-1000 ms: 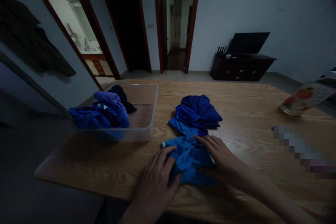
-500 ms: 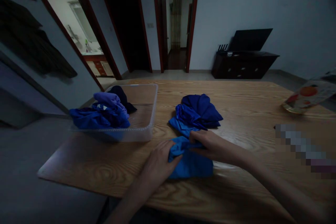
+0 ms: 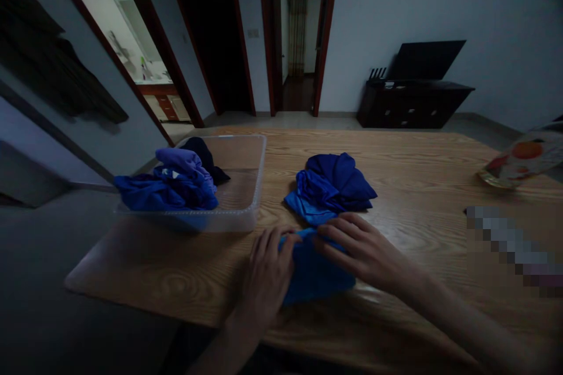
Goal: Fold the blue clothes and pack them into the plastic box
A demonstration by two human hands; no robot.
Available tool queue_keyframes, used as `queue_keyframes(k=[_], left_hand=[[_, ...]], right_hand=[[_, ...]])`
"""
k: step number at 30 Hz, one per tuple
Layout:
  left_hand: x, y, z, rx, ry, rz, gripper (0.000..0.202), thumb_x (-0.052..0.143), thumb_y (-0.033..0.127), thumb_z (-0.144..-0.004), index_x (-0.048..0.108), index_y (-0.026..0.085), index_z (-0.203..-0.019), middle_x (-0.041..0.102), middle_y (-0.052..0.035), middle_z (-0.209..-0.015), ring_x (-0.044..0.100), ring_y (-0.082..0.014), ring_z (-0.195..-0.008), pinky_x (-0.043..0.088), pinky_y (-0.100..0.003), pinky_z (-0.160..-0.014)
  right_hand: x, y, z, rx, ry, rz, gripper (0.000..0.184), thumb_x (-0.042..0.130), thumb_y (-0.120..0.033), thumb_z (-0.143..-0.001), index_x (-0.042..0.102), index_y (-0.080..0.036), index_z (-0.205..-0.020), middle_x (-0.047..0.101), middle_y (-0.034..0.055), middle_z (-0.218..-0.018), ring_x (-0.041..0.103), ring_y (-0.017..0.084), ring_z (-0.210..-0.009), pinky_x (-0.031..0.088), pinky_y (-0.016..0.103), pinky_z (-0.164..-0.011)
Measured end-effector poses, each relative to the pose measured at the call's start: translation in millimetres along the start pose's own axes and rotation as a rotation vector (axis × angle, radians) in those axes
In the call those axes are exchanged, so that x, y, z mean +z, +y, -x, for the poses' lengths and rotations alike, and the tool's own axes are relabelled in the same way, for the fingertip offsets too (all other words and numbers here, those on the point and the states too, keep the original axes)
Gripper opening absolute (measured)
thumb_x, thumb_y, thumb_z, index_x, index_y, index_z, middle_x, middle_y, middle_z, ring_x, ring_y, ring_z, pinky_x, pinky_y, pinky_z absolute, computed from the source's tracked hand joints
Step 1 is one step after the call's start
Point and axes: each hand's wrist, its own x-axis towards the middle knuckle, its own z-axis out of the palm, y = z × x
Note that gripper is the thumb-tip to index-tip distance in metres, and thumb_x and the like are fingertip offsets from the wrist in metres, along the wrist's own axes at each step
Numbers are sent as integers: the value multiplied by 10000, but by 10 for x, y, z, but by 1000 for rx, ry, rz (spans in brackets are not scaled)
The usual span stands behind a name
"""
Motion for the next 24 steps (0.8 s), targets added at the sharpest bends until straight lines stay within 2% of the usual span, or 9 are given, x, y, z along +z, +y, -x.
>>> queue_keyframes(k=[3,6,9,11,13,16,19,22,24], left_hand=[[17,15,104,146,-94,-73,421,506,-17,-981,690,231,-1269,748,-62,-1308,695,-279,-1228,543,-501,-1132],[102,12,301,179,-79,-111,506,483,17,-983,650,201,-1424,721,-77,-1443,678,-279,-1326,496,-500,-1217],[205,61,474,166,-24,-195,598,582,254,-1004,529,102,-1580,561,-163,-1627,532,-349,-1511,482,-518,-1241],[272,108,514,111,15,-281,765,647,448,-989,481,27,-1606,494,-227,-1661,481,-389,-1546,497,-519,-1232],[328,132,489,71,7,-365,839,699,513,-962,495,-7,-1588,493,-263,-1648,506,-396,-1527,505,-508,-1229],[343,111,393,71,-86,-398,811,797,444,-901,559,15,-1547,544,-258,-1610,568,-379,-1478,494,-489,-1246],[232,67,304,50,-188,-331,764,862,369,-866,603,84,-1526,648,-214,-1521,640,-363,-1397,523,-478,-1213],[29,30,201,-34,-335,-212,676,880,353,-881,644,166,-1486,709,-172,-1399,703,-349,-1281,584,-484,-1115],[-111,-7,100,-98,-416,-100,529,861,370,-913,692,197,-1383,719,-142,-1347,715,-328,-1245,595,-470,-1078]], right_hand=[[-19,-176,228,-40,-103,-28,448,670,-385,-1038,646,-181,-1436,744,142,-1385,673,349,-1259,513,545,-1099],[161,-204,449,57,-189,-23,728,711,-220,-963,457,-179,-1644,532,164,-1660,497,378,-1515,454,581,-1198],[391,-141,533,140,-183,-61,862,735,-217,-949,339,-224,-1714,406,177,-1740,395,378,-1594,447,586,-1212],[489,-98,496,136,-170,-71,857,769,-282,-944,373,-191,-1699,457,212,-1701,455,402,-1549,462,587,-1194],[525,-69,419,88,-148,-38,762,758,-269,-954,459,-146,-1643,557,241,-1613,553,413,-1456,483,582,-1158],[496,-48,314,12,-110,-20,528,677,-203,-1005,586,-130,-1520,678,223,-1473,652,378,-1317,508,543,-1097],[420,-49,267,34,-133,-99,400,626,-204,-1046,636,-169,-1445,709,194,-1402,673,354,-1236,518,525,-1043],[331,-44,219,143,-201,-292,390,680,-446,-1045,673,-213,-1358,699,168,-1302,656,345,-1168,530,509,-989],[275,-18,150,224,-245,-428,433,640,-587,-1042,697,-217,-1258,685,141,-1210,651,319,-1106,539,472,-947]])
